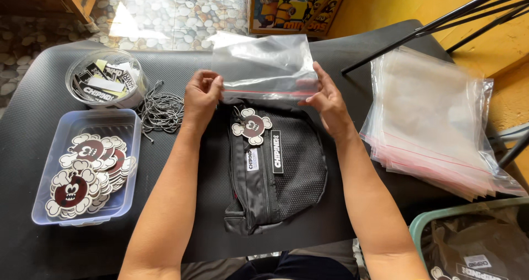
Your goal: The person attaches a decorative charm to a small black bag, then uses a brush to clean the bag's surface. Finally, the person places the bag into a clear plastic zip-lock bag and seals it.
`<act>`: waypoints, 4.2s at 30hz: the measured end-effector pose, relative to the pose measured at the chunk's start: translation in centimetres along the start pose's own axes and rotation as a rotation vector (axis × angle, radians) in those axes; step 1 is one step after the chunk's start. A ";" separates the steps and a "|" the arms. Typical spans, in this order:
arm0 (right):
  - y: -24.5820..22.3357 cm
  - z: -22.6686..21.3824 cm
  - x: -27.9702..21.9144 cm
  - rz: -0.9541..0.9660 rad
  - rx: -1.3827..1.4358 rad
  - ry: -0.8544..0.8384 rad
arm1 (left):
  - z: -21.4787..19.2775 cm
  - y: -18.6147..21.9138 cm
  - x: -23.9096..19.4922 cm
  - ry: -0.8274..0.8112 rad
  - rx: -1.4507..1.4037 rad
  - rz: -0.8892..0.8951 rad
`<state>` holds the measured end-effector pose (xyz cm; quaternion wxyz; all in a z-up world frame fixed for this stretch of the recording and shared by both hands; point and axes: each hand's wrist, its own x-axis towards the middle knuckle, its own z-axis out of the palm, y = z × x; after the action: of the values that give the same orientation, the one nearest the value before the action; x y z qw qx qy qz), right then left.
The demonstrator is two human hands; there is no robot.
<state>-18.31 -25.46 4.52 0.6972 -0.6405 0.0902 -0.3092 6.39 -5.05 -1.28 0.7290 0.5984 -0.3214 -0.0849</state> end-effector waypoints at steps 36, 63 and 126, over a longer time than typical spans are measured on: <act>2.6 0.9 0.6 -0.097 -0.558 0.153 | -0.4 0.5 -0.3 -0.069 0.410 0.105; 5.0 -0.7 2.0 0.046 -0.935 0.232 | -1.2 0.7 0.4 -0.049 0.934 -0.039; 0.1 0.2 -4.9 0.266 -1.033 0.139 | 0.7 3.1 -5.0 0.002 0.390 -0.342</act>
<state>-22.05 -22.60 3.12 0.3169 -0.8610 0.3571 -0.1753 1.26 -2.23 -0.18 0.5750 0.7735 -0.2254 -0.1427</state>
